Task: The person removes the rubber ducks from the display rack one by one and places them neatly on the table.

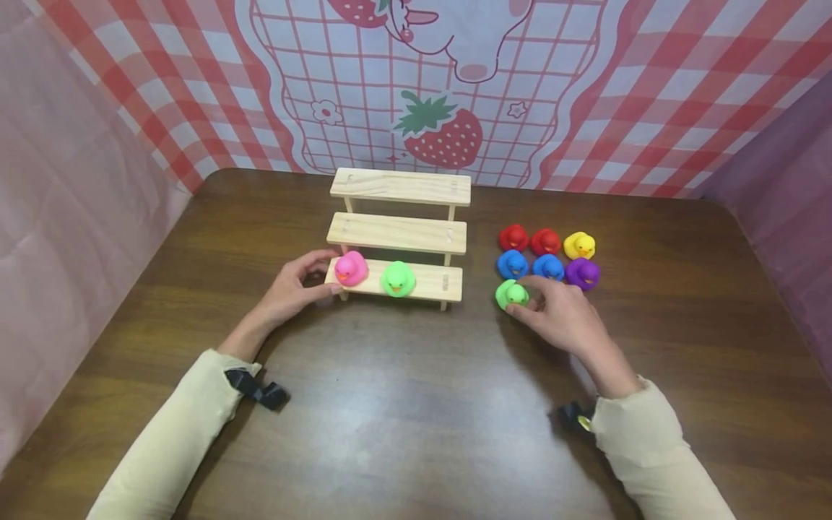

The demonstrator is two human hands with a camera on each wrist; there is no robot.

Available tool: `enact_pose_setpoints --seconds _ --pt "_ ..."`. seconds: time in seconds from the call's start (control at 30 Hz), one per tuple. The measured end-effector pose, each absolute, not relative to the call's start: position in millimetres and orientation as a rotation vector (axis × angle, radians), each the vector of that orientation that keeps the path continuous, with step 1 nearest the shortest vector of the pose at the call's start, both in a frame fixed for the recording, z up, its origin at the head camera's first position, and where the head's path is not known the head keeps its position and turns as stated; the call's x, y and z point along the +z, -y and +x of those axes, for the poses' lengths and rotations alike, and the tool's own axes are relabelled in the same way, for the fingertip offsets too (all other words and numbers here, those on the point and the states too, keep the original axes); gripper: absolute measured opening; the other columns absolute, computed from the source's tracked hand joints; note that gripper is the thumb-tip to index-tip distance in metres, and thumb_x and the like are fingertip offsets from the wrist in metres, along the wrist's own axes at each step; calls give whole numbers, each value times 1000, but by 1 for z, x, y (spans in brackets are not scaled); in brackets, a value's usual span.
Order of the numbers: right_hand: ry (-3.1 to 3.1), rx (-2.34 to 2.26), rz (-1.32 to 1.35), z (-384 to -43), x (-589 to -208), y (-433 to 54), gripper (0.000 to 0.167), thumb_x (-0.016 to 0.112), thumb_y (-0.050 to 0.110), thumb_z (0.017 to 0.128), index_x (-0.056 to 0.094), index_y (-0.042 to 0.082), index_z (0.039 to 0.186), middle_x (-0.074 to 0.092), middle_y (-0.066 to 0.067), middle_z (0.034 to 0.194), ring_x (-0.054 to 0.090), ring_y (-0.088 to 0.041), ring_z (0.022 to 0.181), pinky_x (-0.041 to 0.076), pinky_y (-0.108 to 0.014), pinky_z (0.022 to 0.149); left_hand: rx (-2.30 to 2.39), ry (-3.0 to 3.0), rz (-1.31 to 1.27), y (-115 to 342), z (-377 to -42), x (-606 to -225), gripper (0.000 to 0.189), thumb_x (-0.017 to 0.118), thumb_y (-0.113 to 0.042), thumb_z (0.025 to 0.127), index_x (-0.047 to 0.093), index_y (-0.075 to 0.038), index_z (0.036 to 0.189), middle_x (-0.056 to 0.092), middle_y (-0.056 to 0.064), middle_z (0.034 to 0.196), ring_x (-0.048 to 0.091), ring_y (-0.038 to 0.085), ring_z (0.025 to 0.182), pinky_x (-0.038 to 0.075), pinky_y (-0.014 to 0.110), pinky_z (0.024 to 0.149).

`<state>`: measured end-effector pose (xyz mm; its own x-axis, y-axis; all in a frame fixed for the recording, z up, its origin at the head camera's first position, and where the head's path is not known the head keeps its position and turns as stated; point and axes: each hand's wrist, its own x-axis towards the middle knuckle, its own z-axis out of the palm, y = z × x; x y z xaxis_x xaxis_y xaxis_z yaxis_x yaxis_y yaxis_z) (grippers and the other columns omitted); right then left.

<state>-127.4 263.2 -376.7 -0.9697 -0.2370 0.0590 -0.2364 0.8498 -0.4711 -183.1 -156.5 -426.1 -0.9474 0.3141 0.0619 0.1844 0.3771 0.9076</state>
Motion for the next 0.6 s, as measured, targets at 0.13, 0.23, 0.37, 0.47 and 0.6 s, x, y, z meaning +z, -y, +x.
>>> enact_pose_setpoints --seconds 0.13,0.23,0.37,0.47,0.6 --pt "-3007 -763 -374 -128 -378 -264 45 77 28 87 66 -1 120 71 -3 76 60 -7 68 47 -23 62 1622 -2507 450 157 -184 -425 61 78 -10 82 55 -2 137 70 24 114 61 32 108 44 39 100" --pt "-2998 -761 -367 -129 -379 -264 46 77 27 87 65 -1 121 72 -4 77 62 -10 70 47 -24 63 1615 -2510 447 157 -184 -425 61 78 -11 82 55 -2 138 70 24 115 61 31 108 43 38 99" --pt "-2993 -758 -363 -129 -380 -264 46 77 27 87 65 -1 122 73 -4 78 64 -11 70 48 -24 63 1610 -2514 445 156 -185 -426 61 78 -11 82 55 -2 137 70 23 114 61 30 108 43 37 99" --pt "-2987 -761 -364 -129 -380 -263 47 78 27 86 65 0 122 73 -4 78 64 -11 70 48 -24 63 1613 -2510 442 156 -184 -425 61 78 -11 82 55 -2 137 70 24 114 61 31 108 43 38 99" --pt "-2988 -752 -363 -129 -379 -263 47 78 29 86 65 1 122 72 -3 78 63 -10 70 48 -24 63 1622 -2503 438 157 -183 -424 61 79 -10 81 55 -3 137 70 24 114 61 32 108 43 39 100"
